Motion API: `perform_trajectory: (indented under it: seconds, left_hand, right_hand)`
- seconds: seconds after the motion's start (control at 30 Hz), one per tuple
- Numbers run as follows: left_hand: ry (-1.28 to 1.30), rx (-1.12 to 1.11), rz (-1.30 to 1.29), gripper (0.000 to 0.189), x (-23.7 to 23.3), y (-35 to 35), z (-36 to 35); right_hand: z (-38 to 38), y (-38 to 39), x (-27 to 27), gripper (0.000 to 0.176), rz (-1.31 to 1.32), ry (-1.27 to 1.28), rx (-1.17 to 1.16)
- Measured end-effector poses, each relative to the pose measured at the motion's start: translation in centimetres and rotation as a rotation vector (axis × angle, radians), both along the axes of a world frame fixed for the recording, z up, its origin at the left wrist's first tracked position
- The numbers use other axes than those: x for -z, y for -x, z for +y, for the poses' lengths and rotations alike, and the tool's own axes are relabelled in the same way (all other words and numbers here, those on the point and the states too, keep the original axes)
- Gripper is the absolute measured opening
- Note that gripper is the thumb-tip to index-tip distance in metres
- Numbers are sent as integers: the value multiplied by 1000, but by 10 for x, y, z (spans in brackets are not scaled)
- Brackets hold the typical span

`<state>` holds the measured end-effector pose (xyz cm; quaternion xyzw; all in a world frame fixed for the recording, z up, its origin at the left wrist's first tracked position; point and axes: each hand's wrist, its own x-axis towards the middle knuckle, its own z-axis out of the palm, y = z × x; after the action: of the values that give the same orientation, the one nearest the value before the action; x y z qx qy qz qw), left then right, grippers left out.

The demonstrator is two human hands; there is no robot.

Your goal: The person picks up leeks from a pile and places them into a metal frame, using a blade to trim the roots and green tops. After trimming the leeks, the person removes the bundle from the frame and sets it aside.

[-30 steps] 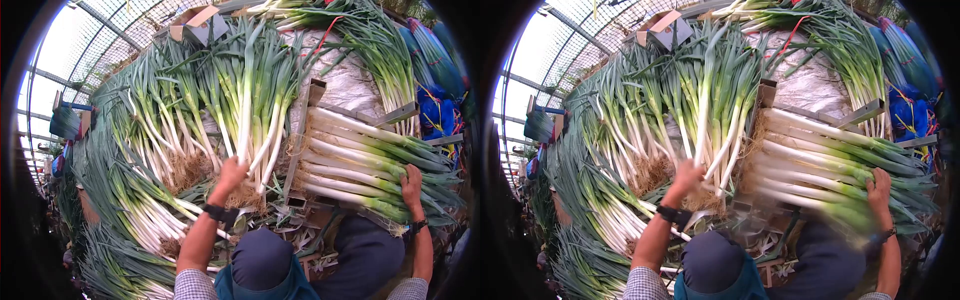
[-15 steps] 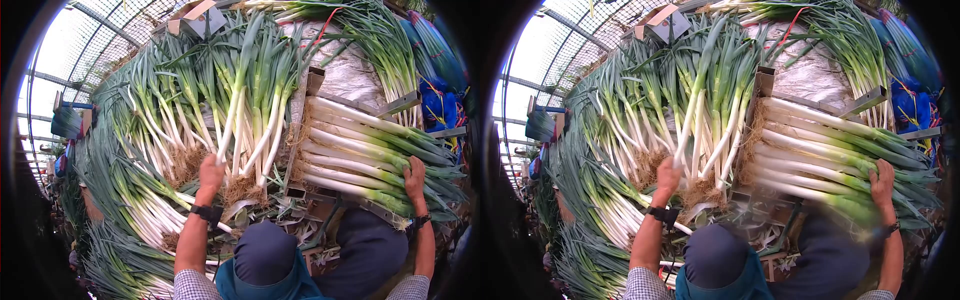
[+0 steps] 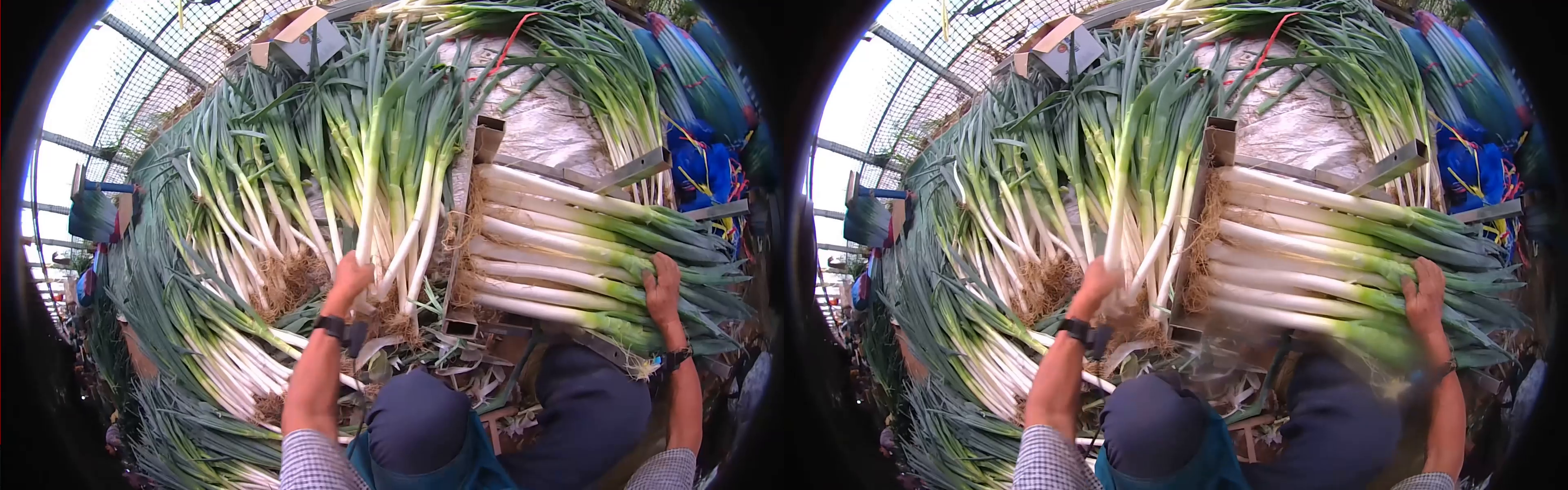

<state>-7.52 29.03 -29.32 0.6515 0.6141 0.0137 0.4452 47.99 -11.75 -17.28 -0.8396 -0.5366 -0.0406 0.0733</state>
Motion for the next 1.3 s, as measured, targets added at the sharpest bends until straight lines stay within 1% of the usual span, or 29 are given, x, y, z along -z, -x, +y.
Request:
perform_trajectory:
  seconds: [0.03,0.07,0.1,0.13,0.2,0.27,0.3,0.33,0.4,0.5,0.53,0.57,0.6,0.63,0.67,0.7,0.73,0.77,0.8,0.83,0.87,0.93,1.03,1.1,1.17,1.2,1.23,1.3]
  left_hand:
    - [171,-63,-152,36,-35,5,8]
    - [237,-185,-237,33,-91,3,10]
    - [258,-173,-253,34,-136,9,18]
    - [269,-93,-322,35,-178,21,22]
    - [299,-48,-475,36,-226,50,19]
    - [478,-188,-593,39,-248,62,-22]
    - [462,-147,-542,43,-248,63,-43]
    - [534,-133,-608,48,-247,67,-63]
    - [574,-213,-680,49,-225,74,-95]
    - [637,-337,-806,47,-229,75,-123]
    - [660,-381,-877,42,-233,74,-132]
    - [633,-359,-830,41,-241,77,-138]
    - [608,-329,-785,41,-252,78,-143]
    - [421,-189,-623,42,-275,79,-151]
    - [361,-164,-602,44,-296,81,-159]
    - [300,-141,-578,45,-317,84,-166]
    - [370,-243,-675,47,-329,82,-170]
    - [334,-251,-750,47,-356,62,-183]
    - [285,-277,-821,48,-390,45,-200]
    - [205,-254,-829,49,-417,25,-216]
    - [112,-233,-828,49,-441,7,-233]
    - [44,-173,-818,51,-476,-13,-255]
    - [2,-58,-800,52,-513,-45,-284]
    - [-16,-7,-779,55,-529,-70,-302]
    - [-25,83,-717,55,-549,-93,-317]
    - [-23,131,-687,56,-557,-106,-323]
    - [-65,183,-657,63,-561,-122,-329]
    - [-60,277,-658,63,-568,-151,-338]
  right_hand:
    - [3,1,-1,39,3,-6,-1]
    - [6,3,0,40,8,-16,-7]
    - [7,4,-1,40,8,-20,-14]
    - [8,4,0,40,5,-23,-17]
    - [6,2,2,40,-3,-38,-16]
    - [5,-6,7,40,-1,-53,-8]
    - [4,-5,11,40,11,-46,-9]
    - [6,-4,9,40,40,-36,12]
    - [7,-4,11,39,27,-60,0]
    - [8,-4,8,38,-2,-99,-16]
    - [9,-3,10,37,-20,-133,-38]
    - [12,0,12,37,4,-120,-44]
    - [15,0,15,36,21,-110,-43]
    - [16,-1,7,36,24,-100,-27]
    - [18,0,5,35,42,-58,-14]
    - [18,7,-4,35,97,-77,1]
    - [15,2,6,34,48,-188,-29]
    - [15,6,-1,33,77,-183,-3]
    - [16,6,-5,33,68,-126,6]
    - [15,8,0,35,20,-165,-7]
    - [16,6,0,37,40,-96,0]
    - [14,9,-7,40,81,-71,14]
    - [10,14,-15,44,95,-34,49]
    - [8,17,-17,46,119,-19,68]
    - [10,16,-19,47,125,12,83]
    - [9,15,-18,48,134,6,72]
    - [11,15,-16,48,127,7,67]
    - [9,14,-19,50,145,35,70]
